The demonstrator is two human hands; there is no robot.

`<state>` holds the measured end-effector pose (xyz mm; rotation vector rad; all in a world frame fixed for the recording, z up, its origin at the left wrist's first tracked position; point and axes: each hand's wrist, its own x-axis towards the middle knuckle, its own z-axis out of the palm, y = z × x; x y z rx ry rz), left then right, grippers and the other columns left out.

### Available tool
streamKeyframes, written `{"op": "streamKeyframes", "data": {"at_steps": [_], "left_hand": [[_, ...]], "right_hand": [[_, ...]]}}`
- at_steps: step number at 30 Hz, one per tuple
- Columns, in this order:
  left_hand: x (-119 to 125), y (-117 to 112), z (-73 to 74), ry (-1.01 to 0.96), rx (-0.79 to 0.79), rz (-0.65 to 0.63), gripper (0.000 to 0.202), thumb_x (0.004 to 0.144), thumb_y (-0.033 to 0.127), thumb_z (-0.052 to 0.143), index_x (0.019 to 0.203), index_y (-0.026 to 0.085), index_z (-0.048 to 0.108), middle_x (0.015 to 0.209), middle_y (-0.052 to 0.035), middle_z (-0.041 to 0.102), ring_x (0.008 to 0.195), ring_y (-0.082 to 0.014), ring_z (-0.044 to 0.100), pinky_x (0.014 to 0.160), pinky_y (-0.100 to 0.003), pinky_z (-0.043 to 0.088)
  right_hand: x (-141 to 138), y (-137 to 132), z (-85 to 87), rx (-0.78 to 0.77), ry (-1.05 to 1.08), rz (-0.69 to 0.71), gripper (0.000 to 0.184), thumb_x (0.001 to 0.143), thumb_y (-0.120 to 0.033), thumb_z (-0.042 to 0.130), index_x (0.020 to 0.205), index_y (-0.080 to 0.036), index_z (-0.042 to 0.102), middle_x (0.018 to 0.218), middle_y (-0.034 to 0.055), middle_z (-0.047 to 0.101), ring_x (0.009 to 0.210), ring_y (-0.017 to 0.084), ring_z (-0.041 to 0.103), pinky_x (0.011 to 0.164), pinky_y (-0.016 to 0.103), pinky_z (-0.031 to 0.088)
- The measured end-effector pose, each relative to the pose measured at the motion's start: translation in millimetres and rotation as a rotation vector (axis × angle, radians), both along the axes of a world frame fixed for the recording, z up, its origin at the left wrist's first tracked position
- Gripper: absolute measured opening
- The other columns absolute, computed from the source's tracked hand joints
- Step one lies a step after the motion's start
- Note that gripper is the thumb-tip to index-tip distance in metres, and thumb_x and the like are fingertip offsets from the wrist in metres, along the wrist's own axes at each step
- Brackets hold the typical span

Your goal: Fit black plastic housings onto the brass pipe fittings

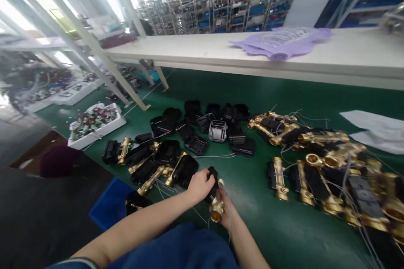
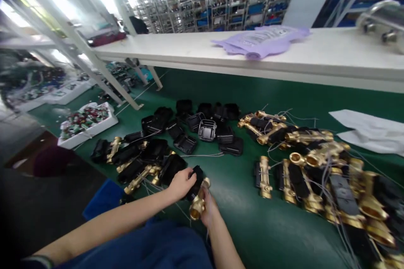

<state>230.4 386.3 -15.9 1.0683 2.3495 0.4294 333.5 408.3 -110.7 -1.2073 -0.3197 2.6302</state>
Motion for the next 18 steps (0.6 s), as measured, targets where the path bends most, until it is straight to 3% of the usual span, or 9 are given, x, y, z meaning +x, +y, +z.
{"op": "streamKeyframes", "data": {"at_steps": [3, 6, 8, 10, 13, 18], "left_hand": [[-11, -36, 17.8, -0.096, 0.177, 0.008, 0.028, 0.086, 0.033, 0.036, 0.088, 0.016, 0.058, 0.074, -0.0050, 0.063, 0.070, -0.0173, 0.058, 0.065, -0.026, 0.042], [-27, -79, 49.5, -0.160, 0.388, 0.066, 0.036, 0.088, 0.042, 0.032, 0.096, 0.016, 0.056, 0.076, -0.0044, 0.062, 0.068, -0.0169, 0.057, 0.064, -0.027, 0.043], [-47, -105, 72.6, -0.107, 0.456, 0.149, 0.039, 0.087, 0.046, 0.034, 0.098, 0.016, 0.055, 0.080, -0.0046, 0.062, 0.070, -0.0175, 0.056, 0.065, -0.027, 0.043], [-77, -126, 90.3, 0.026, 0.475, 0.233, 0.040, 0.084, 0.048, 0.037, 0.100, 0.016, 0.055, 0.082, -0.0038, 0.062, 0.074, -0.0183, 0.056, 0.067, -0.026, 0.043], [-130, -146, 99.7, 0.287, 0.397, 0.408, 0.037, 0.080, 0.043, 0.041, 0.103, 0.018, 0.054, 0.079, -0.0001, 0.060, 0.075, -0.0173, 0.056, 0.068, -0.024, 0.040], [-198, -152, 95.3, 0.456, 0.137, 0.470, 0.034, 0.083, 0.038, 0.040, 0.109, 0.020, 0.051, 0.071, 0.0039, 0.052, 0.079, -0.0159, 0.055, 0.073, -0.023, 0.039]], "right_hand": [[-2, -3, 27.6, 0.106, 0.033, 0.093, 0.035, 0.074, -0.048, 0.062, 0.089, -0.017, 0.056, 0.070, 0.0035, 0.064, 0.057, 0.014, 0.060, 0.050, 0.025, 0.046], [-4, -11, 61.5, 0.295, 0.155, 0.360, 0.050, 0.073, -0.063, 0.055, 0.088, -0.015, 0.056, 0.070, 0.0063, 0.063, 0.056, 0.015, 0.059, 0.046, 0.024, 0.043], [-6, -18, 81.4, 0.413, 0.239, 0.555, 0.056, 0.071, -0.068, 0.052, 0.084, -0.014, 0.057, 0.060, 0.0036, 0.059, 0.044, 0.011, 0.052, 0.039, 0.020, 0.035], [-9, -25, 94.4, 0.467, 0.329, 0.678, 0.052, 0.072, -0.065, 0.054, 0.080, -0.013, 0.057, 0.047, -0.0037, 0.048, 0.034, 0.005, 0.034, 0.034, 0.017, 0.022], [-16, -35, 97.8, 0.491, 0.368, 0.694, 0.038, 0.075, -0.053, 0.058, 0.077, -0.015, 0.056, 0.042, -0.0111, 0.030, 0.034, 0.002, 0.015, 0.035, 0.017, 0.011], [-23, -43, 74.2, 0.699, 0.113, 0.698, 0.021, 0.085, -0.033, 0.047, 0.084, -0.018, 0.060, 0.046, -0.0091, 0.033, 0.036, 0.004, 0.022, 0.038, 0.017, 0.017]]}}
